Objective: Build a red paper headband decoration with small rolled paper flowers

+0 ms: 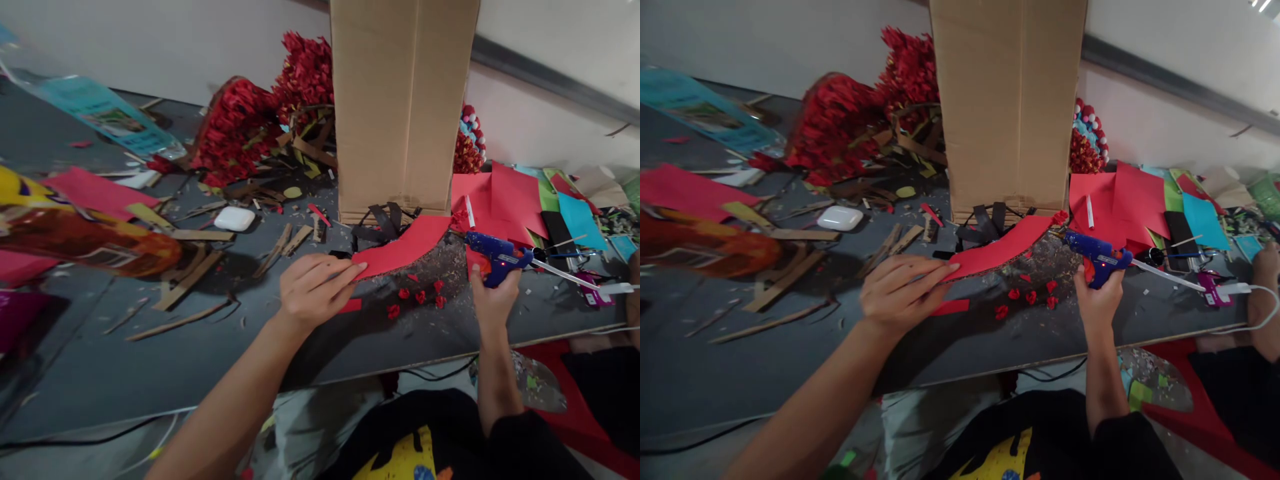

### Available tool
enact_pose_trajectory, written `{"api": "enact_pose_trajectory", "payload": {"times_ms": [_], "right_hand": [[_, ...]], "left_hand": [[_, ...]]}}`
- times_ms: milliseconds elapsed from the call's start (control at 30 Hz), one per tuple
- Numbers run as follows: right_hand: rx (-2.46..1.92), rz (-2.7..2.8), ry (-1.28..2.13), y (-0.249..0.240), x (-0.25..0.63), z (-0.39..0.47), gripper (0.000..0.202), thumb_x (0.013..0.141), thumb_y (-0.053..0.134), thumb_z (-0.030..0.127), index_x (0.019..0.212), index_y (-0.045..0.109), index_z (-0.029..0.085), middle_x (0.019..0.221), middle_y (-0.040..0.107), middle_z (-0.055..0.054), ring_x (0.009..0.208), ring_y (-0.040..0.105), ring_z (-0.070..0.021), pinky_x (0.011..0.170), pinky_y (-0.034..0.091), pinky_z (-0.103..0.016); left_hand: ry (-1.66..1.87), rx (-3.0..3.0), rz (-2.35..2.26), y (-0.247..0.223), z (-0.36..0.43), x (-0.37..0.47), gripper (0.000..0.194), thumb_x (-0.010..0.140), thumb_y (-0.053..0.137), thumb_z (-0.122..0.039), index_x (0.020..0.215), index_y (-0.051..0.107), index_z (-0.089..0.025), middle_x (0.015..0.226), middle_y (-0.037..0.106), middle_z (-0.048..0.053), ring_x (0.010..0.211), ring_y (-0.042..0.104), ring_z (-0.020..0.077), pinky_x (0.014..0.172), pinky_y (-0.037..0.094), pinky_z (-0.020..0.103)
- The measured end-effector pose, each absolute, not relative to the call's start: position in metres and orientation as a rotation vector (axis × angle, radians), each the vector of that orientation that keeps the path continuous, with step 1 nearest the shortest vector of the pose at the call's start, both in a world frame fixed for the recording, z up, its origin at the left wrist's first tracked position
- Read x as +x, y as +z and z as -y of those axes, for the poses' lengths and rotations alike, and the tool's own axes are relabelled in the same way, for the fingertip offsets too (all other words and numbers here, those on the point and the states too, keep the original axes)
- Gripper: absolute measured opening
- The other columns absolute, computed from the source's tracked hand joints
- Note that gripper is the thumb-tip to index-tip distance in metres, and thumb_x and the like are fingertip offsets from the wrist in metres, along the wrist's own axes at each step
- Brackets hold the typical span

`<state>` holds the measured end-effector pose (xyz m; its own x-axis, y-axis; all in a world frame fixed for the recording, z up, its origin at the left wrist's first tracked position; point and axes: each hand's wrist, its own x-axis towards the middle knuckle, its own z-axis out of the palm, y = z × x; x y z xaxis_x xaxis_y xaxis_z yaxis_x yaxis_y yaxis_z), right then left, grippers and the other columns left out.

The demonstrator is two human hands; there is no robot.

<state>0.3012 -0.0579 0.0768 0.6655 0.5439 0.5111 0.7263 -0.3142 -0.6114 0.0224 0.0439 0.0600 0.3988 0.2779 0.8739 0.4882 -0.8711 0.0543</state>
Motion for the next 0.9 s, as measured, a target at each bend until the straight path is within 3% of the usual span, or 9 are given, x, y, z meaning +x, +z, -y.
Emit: {"api": "enact_pose_trajectory", "payload": {"times_ms": [433,733,900], "right_hand": [[-2.007,1.006,-0.262,0.0774,0.3006,0.0588,0.06,0.071,0.058,0.047,0.118,0.049,0.011,0.082,0.064,-0.01,0.068,0.062,-0.0228,0.063,0.047,-0.033],[-1.993,1.009,-0.245,0.0786,0.2992,0.0597,0.062,0.073,0.057,0.046,0.123,0.046,0.01,0.087,0.064,-0.012,0.073,0.063,-0.0241,0.066,0.048,-0.034],[-1.988,1.001,-0.244,0.0789,0.299,0.0595,0.063,0.072,0.057,0.046,0.123,0.046,0.01,0.089,0.065,-0.013,0.075,0.064,-0.0245,0.068,0.049,-0.035]], "left_hand": [[-1.508,-2.454,0.637,0.0639,-0.042,0.0194,0.038,0.076,0.058,-0.011,0.108,0.067,-0.029,0.08,0.07,0.0,0.068,0.065,0.0151,0.066,0.056,0.03],[-1.459,-2.436,0.735,0.0628,-0.0416,0.0185,0.022,0.076,0.06,-0.014,0.09,0.071,-0.027,0.072,0.068,0.0,0.062,0.062,0.0142,0.06,0.055,0.029],[-1.498,-2.402,0.658,0.0653,-0.0415,0.0194,0.025,0.074,0.062,-0.011,0.093,0.069,-0.027,0.074,0.069,-0.001,0.064,0.063,0.0136,0.06,0.054,0.028]]}}
